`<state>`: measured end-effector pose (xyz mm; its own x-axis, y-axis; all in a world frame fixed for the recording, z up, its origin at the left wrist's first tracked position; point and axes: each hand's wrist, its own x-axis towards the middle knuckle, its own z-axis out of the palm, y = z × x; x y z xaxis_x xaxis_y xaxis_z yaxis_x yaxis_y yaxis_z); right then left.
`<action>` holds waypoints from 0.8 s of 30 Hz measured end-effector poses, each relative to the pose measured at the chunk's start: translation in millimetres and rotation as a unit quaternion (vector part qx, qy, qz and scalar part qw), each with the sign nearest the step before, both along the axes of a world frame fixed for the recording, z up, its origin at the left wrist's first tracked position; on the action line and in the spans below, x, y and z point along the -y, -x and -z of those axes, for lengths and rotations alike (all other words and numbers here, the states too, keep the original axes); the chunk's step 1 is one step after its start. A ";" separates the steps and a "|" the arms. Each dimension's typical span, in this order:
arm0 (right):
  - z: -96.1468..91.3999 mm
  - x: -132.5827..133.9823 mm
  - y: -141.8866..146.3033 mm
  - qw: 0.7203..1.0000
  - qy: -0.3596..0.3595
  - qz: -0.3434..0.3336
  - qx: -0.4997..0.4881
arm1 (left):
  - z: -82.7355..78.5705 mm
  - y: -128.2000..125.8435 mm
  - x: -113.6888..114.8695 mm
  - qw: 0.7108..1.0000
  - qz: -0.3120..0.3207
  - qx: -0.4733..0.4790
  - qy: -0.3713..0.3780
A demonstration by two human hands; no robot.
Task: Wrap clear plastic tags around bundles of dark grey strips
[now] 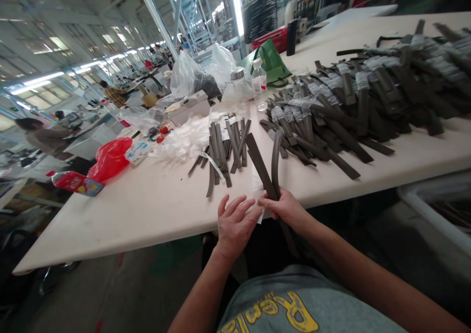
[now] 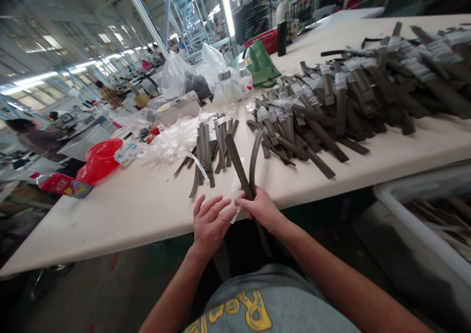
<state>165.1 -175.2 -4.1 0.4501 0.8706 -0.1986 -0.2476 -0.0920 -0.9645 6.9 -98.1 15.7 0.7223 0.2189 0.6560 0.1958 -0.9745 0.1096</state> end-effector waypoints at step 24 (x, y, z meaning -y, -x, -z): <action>-16.1 63.1 -8.2 0.973 0.013 -0.037 0.226 | -8.1 -36.6 -31.7 0.515 -0.043 0.263 0.815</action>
